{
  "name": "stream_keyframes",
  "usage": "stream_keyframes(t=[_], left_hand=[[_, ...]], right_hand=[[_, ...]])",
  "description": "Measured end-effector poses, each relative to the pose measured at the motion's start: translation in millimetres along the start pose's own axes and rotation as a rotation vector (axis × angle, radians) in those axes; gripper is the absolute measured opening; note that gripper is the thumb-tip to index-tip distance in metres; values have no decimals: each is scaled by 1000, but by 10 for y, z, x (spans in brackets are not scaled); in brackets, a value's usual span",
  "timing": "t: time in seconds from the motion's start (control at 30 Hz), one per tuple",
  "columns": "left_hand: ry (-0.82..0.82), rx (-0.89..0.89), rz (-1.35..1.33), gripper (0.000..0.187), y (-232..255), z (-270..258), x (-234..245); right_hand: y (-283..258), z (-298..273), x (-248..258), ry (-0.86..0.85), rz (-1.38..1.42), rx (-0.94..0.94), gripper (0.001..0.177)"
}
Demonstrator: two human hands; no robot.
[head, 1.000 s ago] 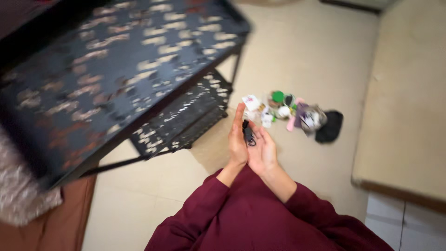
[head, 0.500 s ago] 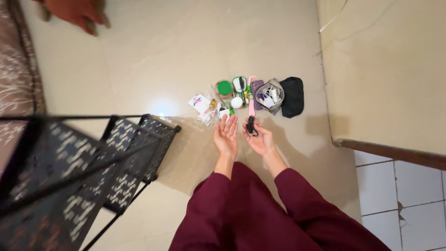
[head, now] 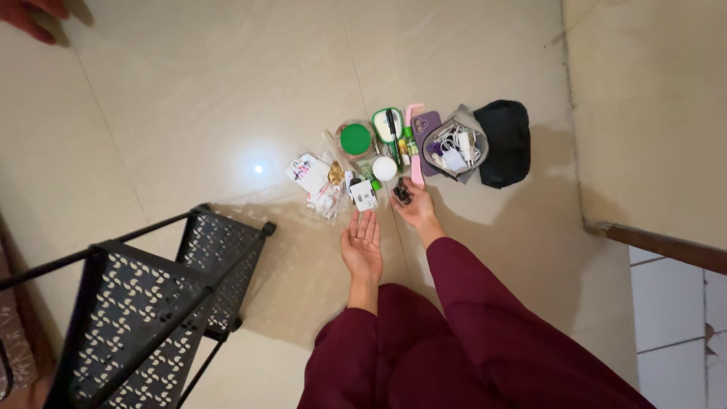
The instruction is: The person removes various personal items from a three-tier rolling cart and places them on the floor. They then disassemble the cart by removing the trays and legs, and finally reassemble the cart by inserting the legs and placing the trays back in order.
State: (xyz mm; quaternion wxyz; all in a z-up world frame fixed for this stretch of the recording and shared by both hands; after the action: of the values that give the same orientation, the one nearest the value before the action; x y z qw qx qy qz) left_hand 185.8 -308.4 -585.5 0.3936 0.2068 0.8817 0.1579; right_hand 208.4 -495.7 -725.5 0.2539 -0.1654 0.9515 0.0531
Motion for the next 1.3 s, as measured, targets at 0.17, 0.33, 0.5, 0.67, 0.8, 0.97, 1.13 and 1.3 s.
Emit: stream_keyframes(t=[0.17,0.33,0.5,0.67,0.8,0.97,1.13,1.3], left_hand=[[63,9,-15,62,53,-63,63],[22,-9,-51,62,224,-143,-122],[-21,-47,-94,62,642,-342,-470],[-73,-129,-185,61,1349,-752,-872],[-111,-233,-247,59,2048,-1254,-1215],[-132,-418,-361,56,3084,-2177,-1516],[-108,-723,-497,56,4237,-3231,-1366],[-392,-1329,-628,57,5214,-4538,-624]], right_hand=[[9,-59,-33,-9,99,27,33],[-22,-365,-89,-97,86,100,50],[29,-910,-437,-228,69,134,50],[531,-2092,-1388,-411,-66,69,47],[1144,-3193,-2349,-596,-173,-3,45],[1969,-4499,-3450,-779,-325,-8,47],[2789,-5634,-4311,-1046,-486,61,44],[3719,-6793,-4802,-1499,-794,519,39]])
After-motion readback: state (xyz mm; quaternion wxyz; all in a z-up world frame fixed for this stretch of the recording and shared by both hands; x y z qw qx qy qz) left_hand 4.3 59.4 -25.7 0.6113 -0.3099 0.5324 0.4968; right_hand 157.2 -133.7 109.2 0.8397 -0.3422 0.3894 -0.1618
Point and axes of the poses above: each hand's wrist, its own z-axis towards the middle knuckle, its own x-axis out of the back of the hand, y = z × x, the point moved 4 cm from there along z, towards the middle knuckle, and after that the axes turned 15 degrees about -x, right-handed, at the moved point
